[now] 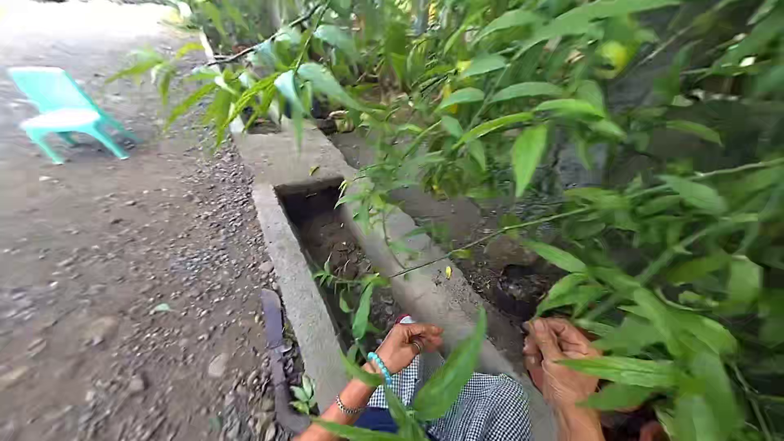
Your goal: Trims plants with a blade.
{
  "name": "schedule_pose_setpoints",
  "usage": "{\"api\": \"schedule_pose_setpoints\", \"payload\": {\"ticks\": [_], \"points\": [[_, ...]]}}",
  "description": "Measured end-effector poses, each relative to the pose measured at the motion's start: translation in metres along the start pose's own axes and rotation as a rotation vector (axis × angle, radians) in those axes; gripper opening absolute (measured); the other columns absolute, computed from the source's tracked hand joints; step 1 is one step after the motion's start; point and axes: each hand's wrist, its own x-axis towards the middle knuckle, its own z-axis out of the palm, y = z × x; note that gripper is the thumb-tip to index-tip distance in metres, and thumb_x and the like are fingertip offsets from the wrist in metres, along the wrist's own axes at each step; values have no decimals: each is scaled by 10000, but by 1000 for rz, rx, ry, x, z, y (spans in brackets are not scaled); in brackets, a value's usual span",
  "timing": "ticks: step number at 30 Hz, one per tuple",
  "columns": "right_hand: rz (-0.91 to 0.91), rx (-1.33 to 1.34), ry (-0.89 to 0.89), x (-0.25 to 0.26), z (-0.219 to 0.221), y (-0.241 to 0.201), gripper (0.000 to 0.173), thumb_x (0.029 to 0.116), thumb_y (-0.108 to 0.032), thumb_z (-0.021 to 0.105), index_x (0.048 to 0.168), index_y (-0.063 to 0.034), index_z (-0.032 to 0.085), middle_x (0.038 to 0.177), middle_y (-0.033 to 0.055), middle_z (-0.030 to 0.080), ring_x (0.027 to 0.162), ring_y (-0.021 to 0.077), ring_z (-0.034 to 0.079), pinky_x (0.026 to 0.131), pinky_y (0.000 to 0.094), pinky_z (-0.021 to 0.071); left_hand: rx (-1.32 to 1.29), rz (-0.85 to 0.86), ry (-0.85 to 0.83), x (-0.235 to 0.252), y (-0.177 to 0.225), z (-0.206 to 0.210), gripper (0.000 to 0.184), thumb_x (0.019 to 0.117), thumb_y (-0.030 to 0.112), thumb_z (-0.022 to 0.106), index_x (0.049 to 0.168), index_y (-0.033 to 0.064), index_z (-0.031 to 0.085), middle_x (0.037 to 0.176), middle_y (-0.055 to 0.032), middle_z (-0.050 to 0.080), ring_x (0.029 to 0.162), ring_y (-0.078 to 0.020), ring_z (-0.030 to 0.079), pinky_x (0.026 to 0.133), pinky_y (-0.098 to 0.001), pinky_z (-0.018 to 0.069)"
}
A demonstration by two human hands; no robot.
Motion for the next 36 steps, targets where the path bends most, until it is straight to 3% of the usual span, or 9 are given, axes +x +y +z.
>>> {"api": "schedule_pose_setpoints", "payload": {"ticks": [2,6,8,14,21,24,27,30,36], "points": [[111,5,-177,-9,25,16,141,966,-52,573,891,-136,657,657,-170,648,516,-57,570,487,127,492,-31,-108,91,-25,-22,-9,338,984,-73,448,1282,-137,595,1138,-210,714,969,-144,709,919,-299,558],[292,-59,-532,-33,79,74,214,977,-54,558,1122,79,641,804,-50,692,632,-3,648,614,185,581,-141,-272,306,-83,-45,-32,337,1002,-60,430,1293,-130,584,1155,-210,700,948,-137,706,895,-296,565],[375,-142,-685,-46,112,95,251,985,-67,573,1169,93,637,903,34,705,697,32,677,663,211,598,-166,-335,497,-112,-53,-47,321,1002,-64,446,1278,-121,598,1144,-199,702,934,-136,701,885,-302,566],[647,-195,-1142,-101,220,127,300,1019,-33,574,1287,99,602,1184,222,680,971,211,713,864,342,594,-80,-550,949,-190,-96,-87,368,967,-110,480,1313,-86,603,1351,-240,613,1197,-269,632,1026,-394,504],[872,-219,-1480,-177,326,128,391,1046,-52,526,1410,91,508,1332,259,612,1133,279,673,990,392,546,1,-846,956,-225,-149,-96,545,954,-66,552,1487,-50,442,1467,-281,513,1348,-380,528,1120,-487,428],[697,-539,-1712,-203,342,130,469,1043,-144,569,1450,72,483,1409,267,574,1311,344,576,1128,464,434,-75,-903,935,-236,-167,-98,636,941,-77,573,1537,-33,355,1425,-294,544,1260,-389,600,1062,-498,481],[615,-816,-1799,-231,342,135,624,1028,-276,624,1501,67,407,1501,277,481,1398,396,486,1156,524,394,-161,-908,931,-241,-180,-100,659,958,-66,562,1563,-14,307,1324,-288,620,1124,-365,674,971,-480,528],[552,-991,-1803,-250,341,141,731,1002,-359,656,1536,42,359,1512,269,471,1361,419,516,1086,569,440,-190,-898,917,-246,-187,-101,599,971,-58,529,1541,-33,347,1318,-280,630,1126,-356,679,971,-472,535],[583,-1099,-1798,-259,354,148,861,949,-112,672,1616,-1,139,1463,272,517,1302,413,574,1058,548,471,-91,-858,860,-246,-179,-99,453,949,-108,503,1394,-44,557,1319,-220,655,1161,-310,679,1003,-453,536]]}}
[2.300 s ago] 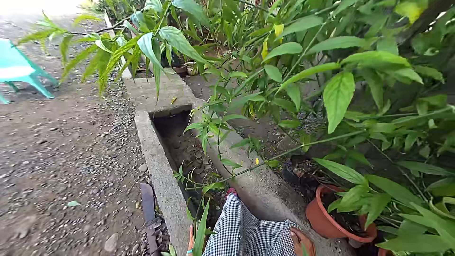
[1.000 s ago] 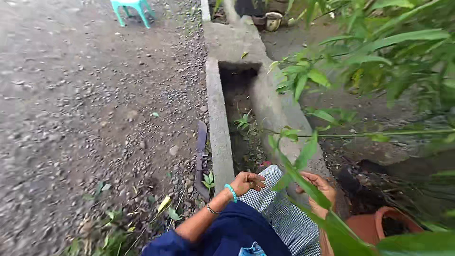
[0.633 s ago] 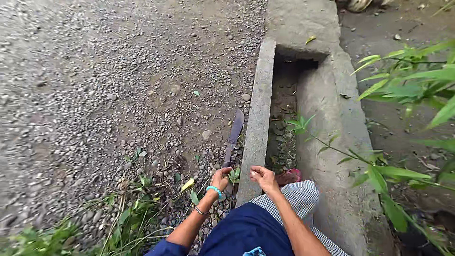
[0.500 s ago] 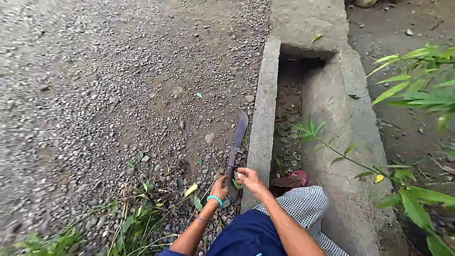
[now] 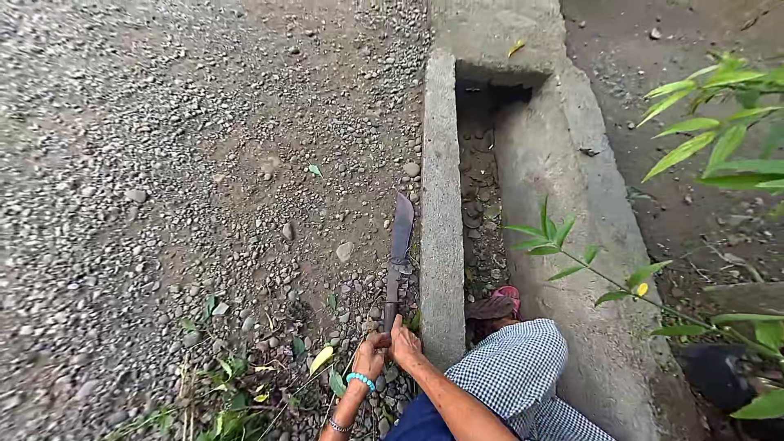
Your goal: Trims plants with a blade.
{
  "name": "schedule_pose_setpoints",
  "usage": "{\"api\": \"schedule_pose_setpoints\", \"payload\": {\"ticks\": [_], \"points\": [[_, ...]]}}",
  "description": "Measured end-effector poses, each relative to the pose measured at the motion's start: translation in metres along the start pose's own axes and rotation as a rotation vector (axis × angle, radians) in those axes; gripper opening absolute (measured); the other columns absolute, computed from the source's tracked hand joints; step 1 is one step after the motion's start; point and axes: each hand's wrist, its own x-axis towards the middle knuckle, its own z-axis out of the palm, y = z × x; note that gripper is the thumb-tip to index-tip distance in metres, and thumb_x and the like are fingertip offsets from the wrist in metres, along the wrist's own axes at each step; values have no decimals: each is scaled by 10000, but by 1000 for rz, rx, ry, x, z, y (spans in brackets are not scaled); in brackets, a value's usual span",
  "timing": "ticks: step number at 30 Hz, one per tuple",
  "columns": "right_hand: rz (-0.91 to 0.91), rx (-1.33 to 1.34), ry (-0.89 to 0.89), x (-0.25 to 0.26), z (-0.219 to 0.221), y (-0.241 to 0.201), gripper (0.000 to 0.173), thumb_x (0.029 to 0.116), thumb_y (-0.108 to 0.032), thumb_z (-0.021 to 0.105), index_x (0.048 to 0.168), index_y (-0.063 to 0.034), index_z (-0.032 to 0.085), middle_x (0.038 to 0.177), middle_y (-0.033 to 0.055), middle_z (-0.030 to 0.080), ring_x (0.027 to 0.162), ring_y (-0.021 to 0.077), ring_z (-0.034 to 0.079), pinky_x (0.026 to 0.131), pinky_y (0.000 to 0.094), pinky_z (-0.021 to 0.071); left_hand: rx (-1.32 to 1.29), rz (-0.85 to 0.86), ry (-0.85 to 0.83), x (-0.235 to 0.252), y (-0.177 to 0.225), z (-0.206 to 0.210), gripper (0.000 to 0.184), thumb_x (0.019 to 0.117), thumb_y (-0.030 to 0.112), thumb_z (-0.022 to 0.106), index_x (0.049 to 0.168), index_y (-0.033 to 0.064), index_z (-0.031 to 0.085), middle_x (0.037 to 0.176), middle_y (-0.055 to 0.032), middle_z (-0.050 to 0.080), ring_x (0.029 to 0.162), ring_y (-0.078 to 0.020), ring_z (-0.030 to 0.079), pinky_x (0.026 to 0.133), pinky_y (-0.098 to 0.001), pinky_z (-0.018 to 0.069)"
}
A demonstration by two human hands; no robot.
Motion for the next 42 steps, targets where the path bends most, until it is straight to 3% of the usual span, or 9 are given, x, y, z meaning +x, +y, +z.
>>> {"api": "schedule_pose_setpoints", "payload": {"ticks": [10,13,16,19,21,23,27,33,42], "points": [[-117,600,272,-60,-62,-6,621,936,-207,722,1442,23,446,1188,235,668,1075,336,673,947,511,530,-626,333,-68,-30,55,-40,447,834,-139,405,1214,-76,631,1137,-95,749,834,-120,735,790,-292,612],[-302,1191,258,-78,-85,23,287,928,-16,607,1204,45,559,745,60,570,556,115,541,517,270,498,-719,535,-289,-35,72,-42,412,868,-89,460,1162,31,722,1109,-50,779,845,-124,759,801,-295,625],[-581,1545,56,-97,-85,80,304,832,-72,524,1127,-15,567,562,-65,498,434,47,499,442,219,480,-668,657,-523,-33,80,-33,347,943,49,589,1255,112,726,1186,-49,762,956,-144,758,865,-301,613],[-870,1591,8,-110,-66,135,466,743,-247,796,1166,-95,671,648,-63,629,541,59,607,564,254,553,-606,698,-756,-35,85,-21,363,986,176,633,1344,160,687,1263,-54,732,1046,-150,741,914,-294,595],[-884,1523,26,-111,-71,163,648,759,-257,836,1321,-40,598,886,35,734,759,155,715,764,358,622,-580,736,-941,-37,93,-11,379,1012,203,612,1387,173,658,1303,-74,711,1106,-175,724,960,-313,581],[-637,1403,174,-113,-84,163,596,796,-101,689,1349,25,503,885,39,691,696,135,677,691,329,616,-528,745,-1106,-43,105,4,378,1031,237,593,1397,160,647,1309,-96,705,1140,-197,712,988,-335,571],[-321,1408,373,-111,-103,127,141,907,24,645,1032,17,578,594,0,533,412,74,482,423,234,483,-337,766,-1251,-59,139,34,372,1041,269,558,1364,116,660,1294,-75,711,1136,-137,700,972,-298,559],[-412,1499,453,-125,-85,188,154,895,-15,667,1038,-10,609,654,-4,584,470,65,521,477,231,499,-153,884,-1284,-66,194,70,340,1050,235,573,1347,102,673,1252,-62,732,1151,-144,695,1022,-330,553],[-180,1450,954,-225,-8,298,210,874,-42,714,1066,27,664,735,14,667,596,77,610,607,272,549,83,1216,-1560,-112,289,170,362,1088,205,486,1328,-17,642,1239,-137,718,1181,-142,672,1063,-314,521]]}}
